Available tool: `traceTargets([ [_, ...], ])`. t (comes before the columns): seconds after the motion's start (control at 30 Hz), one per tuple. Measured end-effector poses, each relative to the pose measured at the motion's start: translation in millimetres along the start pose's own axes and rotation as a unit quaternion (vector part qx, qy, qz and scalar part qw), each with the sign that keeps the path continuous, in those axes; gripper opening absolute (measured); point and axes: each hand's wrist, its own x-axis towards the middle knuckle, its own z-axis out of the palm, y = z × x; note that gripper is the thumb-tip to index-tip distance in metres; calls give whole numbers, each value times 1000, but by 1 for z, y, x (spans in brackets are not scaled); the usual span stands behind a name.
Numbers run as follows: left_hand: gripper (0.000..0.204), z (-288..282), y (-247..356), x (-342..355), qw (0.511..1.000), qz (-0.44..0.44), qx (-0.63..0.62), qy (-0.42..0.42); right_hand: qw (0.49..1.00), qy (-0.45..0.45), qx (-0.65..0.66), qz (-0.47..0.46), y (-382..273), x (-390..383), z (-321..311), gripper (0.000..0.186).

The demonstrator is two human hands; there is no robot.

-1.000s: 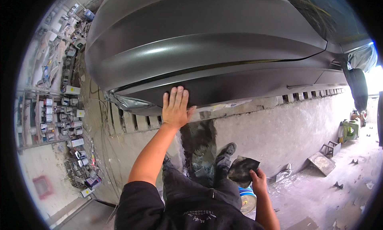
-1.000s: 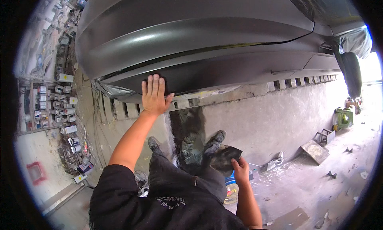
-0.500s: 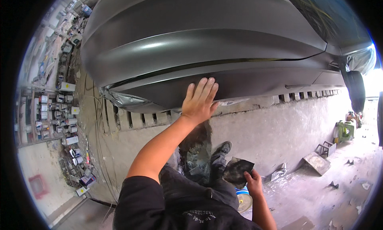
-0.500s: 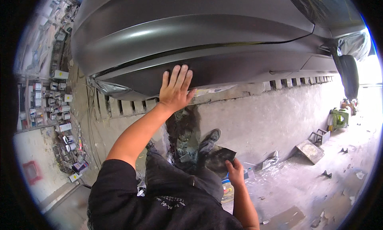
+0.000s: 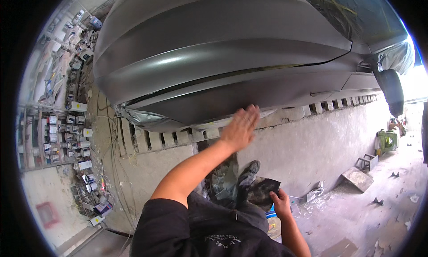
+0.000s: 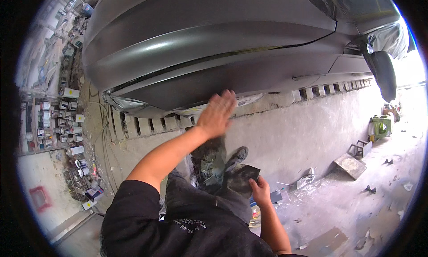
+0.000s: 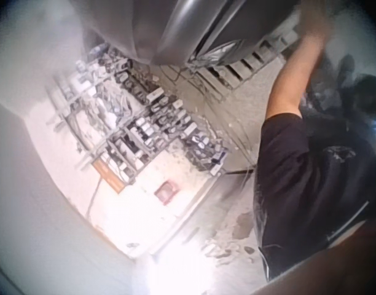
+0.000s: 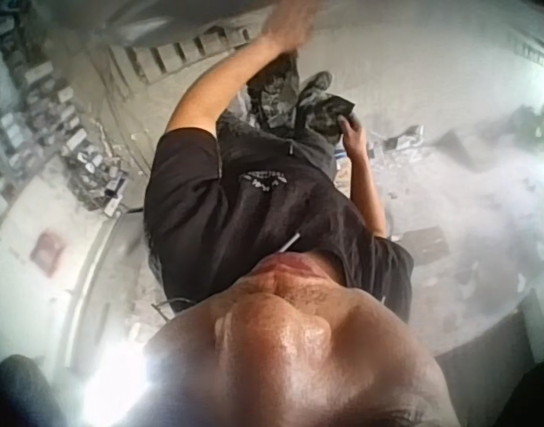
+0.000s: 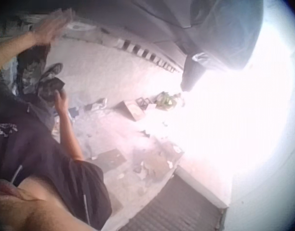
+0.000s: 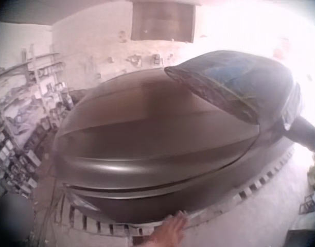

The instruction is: The person sands various panels of a car by hand, including the hood, fender, and side mirror, using a piece of sandpaper. They move the paper in a back-and-forth motion across the surfaces, some of which are masked with tape and newspaper.

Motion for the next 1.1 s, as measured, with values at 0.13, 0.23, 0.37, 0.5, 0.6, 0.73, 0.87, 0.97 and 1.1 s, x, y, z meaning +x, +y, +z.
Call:
traceTargets([
  [0.13,65,-31,38,-40,986,-21,-160,-31,999,-9,25,-28,-22,4,-1,19],
  [0.23,41,-44,55,-89,869,-299,-394,11,997,-19,37,-60,-49,10,10,20],
  [0.37,29,-70,44,-149,556,-507,-644,141,988,-96,-79,-94,-88,29,38,24],
  [0.5,42,-115,17,-218,375,-496,-756,205,970,-214,-26,-114,-150,17,129,21],
  [0.6,60,-152,5,-252,267,-422,-823,271,943,-313,-22,-111,-171,11,187,22],
  [0.73,70,-162,-8,-330,302,-337,-846,281,897,-404,-123,-130,-181,-4,275,21],
  [0.87,40,-183,-29,-395,282,-337,-849,293,870,-412,-222,-155,-171,-23,372,19],
  [0.97,19,-223,-52,-424,295,-403,-807,315,881,-348,-263,-183,-162,-42,434,28],
  [1.1,22,-262,-66,-454,585,-510,-548,312,895,-315,-245,-200,-154,-73,480,48],
])
